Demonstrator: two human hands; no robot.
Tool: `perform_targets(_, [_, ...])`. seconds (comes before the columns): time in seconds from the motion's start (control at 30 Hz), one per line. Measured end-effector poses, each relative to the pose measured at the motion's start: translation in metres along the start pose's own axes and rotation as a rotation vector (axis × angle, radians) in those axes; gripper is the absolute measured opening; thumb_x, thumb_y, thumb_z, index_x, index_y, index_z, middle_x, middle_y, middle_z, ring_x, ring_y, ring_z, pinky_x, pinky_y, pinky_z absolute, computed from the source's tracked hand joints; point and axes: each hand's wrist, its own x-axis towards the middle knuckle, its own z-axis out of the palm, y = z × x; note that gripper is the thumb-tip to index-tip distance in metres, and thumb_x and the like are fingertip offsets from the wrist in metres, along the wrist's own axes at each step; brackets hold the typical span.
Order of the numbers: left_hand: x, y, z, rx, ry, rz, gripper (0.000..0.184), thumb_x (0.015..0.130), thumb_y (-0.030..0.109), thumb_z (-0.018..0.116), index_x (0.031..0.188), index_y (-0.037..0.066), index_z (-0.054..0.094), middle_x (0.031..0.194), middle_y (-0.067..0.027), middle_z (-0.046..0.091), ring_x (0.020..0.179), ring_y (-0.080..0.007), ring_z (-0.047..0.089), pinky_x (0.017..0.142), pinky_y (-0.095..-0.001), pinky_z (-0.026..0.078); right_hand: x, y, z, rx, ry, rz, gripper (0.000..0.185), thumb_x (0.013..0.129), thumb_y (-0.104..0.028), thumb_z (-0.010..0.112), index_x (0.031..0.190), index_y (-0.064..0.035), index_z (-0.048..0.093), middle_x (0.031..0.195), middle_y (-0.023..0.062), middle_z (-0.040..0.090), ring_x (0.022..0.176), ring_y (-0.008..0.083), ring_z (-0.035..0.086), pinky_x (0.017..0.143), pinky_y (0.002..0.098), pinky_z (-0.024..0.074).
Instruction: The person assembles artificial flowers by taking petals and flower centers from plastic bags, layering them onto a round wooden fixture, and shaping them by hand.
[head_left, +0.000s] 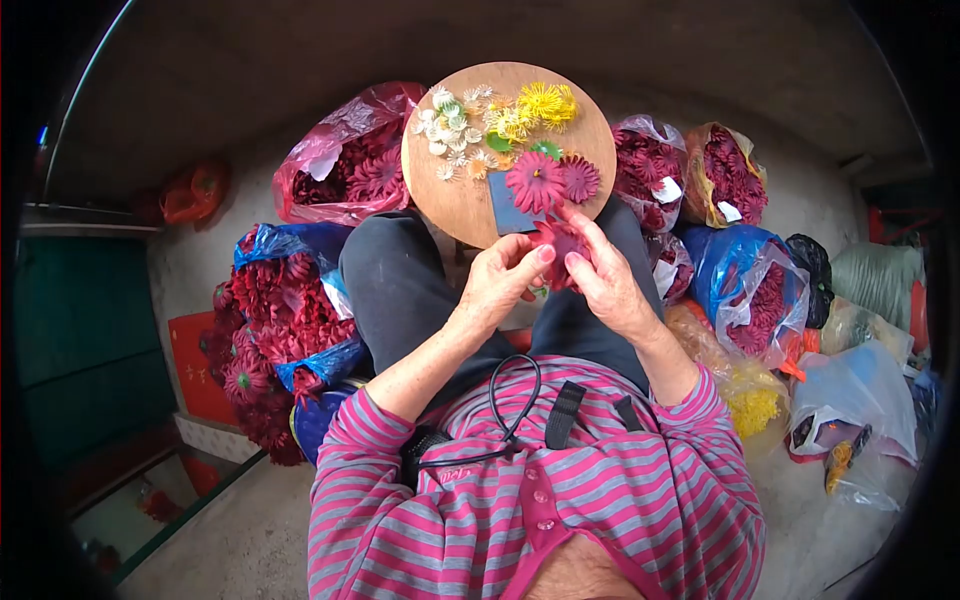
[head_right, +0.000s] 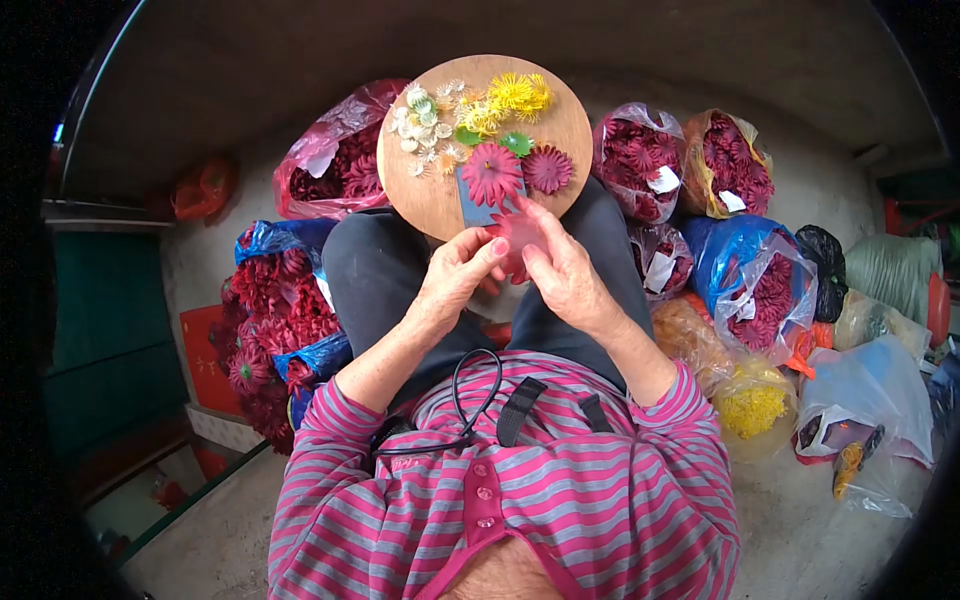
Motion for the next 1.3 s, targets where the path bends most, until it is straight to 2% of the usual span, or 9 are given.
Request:
perform_targets(0.03, [0.001, -0.002, -0.001, 0.004, -0.004, 0.012, 0.023, 0.09, 0.025, 0.062, 0.099, 0.003, 0.06, 0.077, -0.0022, 0.06, 0.064, -0.0077, 0.054, 0.055, -0.0183, 0.044, -0.001, 0.0, 0.001, -0.138, 0.018, -0.059, 0.049, 0.092, -0.012, 0.05, 0.138, -0.0034, 0.036, 0.111, 0.0077, 0.059, 0.084, 0.0143, 0.055, 0.072, 0.0241, 0.0475])
perform_targets(0.23, [-0.004, -0.001, -0.01, -0.189, -0.03, -0.043, 0.022, 0.09, 0.024, 0.062, 0.1, 0.004, 0.06, 0.078, -0.0029, 0.061, 0.064, -0.0085, 0.056, 0.056, -0.0188, 0.045, -0.001, 0.016, -0.017, -0.062, 0.1, -0.017, 0.049, 0.092, -0.01, 0.051, 0.139, -0.0017, 0.038, 0.12, 0.01, 0.057, 0.083, 0.0133, 0.055, 0.071, 0.0236, 0.0456])
perform_targets(0.37, [-0.015, 0.009, -0.012, -0.371, -0.015, -0.146, 0.019, 0.09, 0.022, 0.063, 0.097, 0.005, 0.061, 0.077, -0.0031, 0.061, 0.065, -0.0093, 0.057, 0.058, -0.0191, 0.046, -0.009, -0.005, -0.011, -0.917, 0.066, -0.689, 0.044, 0.092, -0.011, 0.053, 0.133, -0.0009, 0.045, 0.108, 0.0091, 0.061, 0.085, 0.0114, 0.055, 0.072, 0.0252, 0.0467])
perform_targets(0.57, [-0.033, 0.021, -0.001, -0.305, -0.071, -0.171, 0.019, 0.092, 0.024, 0.06, 0.098, 0.006, 0.061, 0.08, -0.004, 0.062, 0.071, -0.0077, 0.056, 0.064, -0.0201, 0.047, -0.007, 0.019, 0.003, -0.595, 0.026, -0.574, 0.029, 0.092, -0.013, 0.058, 0.118, -0.001, 0.056, 0.095, 0.0058, 0.061, 0.08, 0.0089, 0.055, 0.07, 0.024, 0.0467])
perform_targets(0.7, [-0.034, 0.035, 0.002, -0.077, 0.093, 0.017, 0.019, 0.092, 0.022, 0.061, 0.1, 0.005, 0.061, 0.086, -0.0033, 0.062, 0.078, -0.0073, 0.056, 0.071, -0.0184, 0.045, -0.007, -0.004, 0.009, -0.003, 0.078, 0.026, 0.015, 0.091, -0.012, 0.06, 0.101, -0.0017, 0.061, 0.087, 0.0026, 0.062, 0.074, 0.0068, 0.054, 0.066, 0.0206, 0.0455])
perform_targets(0.9, [-0.008, 0.048, -0.002, -0.034, 0.069, 0.198, 0.016, 0.092, 0.017, 0.06, 0.097, 0.002, 0.059, 0.082, -0.0007, 0.058, 0.069, -0.005, 0.05, 0.064, -0.0172, 0.043, 0.024, -0.03, 0.008, -0.048, 0.15, -0.118, 0.013, 0.09, -0.013, 0.062, 0.099, -0.0027, 0.061, 0.082, -0.0011, 0.061, 0.067, 0.0047, 0.051, 0.062, 0.0169, 0.0422])
perform_targets(1.07, [0.029, 0.058, 0.0, -0.124, 0.063, 0.37, 0.015, 0.092, 0.013, 0.059, 0.103, 0.002, 0.059, 0.096, -0.0017, 0.062, 0.083, -0.0072, 0.055, 0.077, -0.0169, 0.045, 0.066, -0.033, -0.001, 0.021, 0.203, -0.182, 0.013, 0.09, -0.013, 0.062, 0.097, -0.0026, 0.061, 0.083, -0.0002, 0.061, 0.071, 0.0045, 0.051, 0.065, 0.0161, 0.0425])
perform_targets(1.2, [0.041, 0.057, 0.009, -0.099, 0.141, 0.462, 0.012, 0.093, 0.012, 0.057, 0.096, 0.001, 0.058, 0.083, -0.0012, 0.058, 0.068, -0.0053, 0.048, 0.062, -0.0178, 0.043, 0.075, -0.031, -0.003, 0.045, 0.224, -0.207, 0.013, 0.09, -0.013, 0.062, 0.096, -0.0021, 0.062, 0.084, 0.0005, 0.061, 0.074, 0.0049, 0.052, 0.069, 0.0165, 0.0435])
perform_targets(1.3, [0.039, 0.055, 0.01, -0.052, 0.176, 0.502, 0.011, 0.093, 0.012, 0.057, 0.096, 0.001, 0.059, 0.083, -0.0012, 0.058, 0.068, -0.0053, 0.048, 0.062, -0.0181, 0.042, 0.075, -0.028, -0.002, 0.012, 0.244, -0.207, 0.012, 0.09, -0.013, 0.062, 0.096, -0.002, 0.062, 0.085, 0.0006, 0.062, 0.075, 0.0052, 0.053, 0.069, 0.0167, 0.0439])
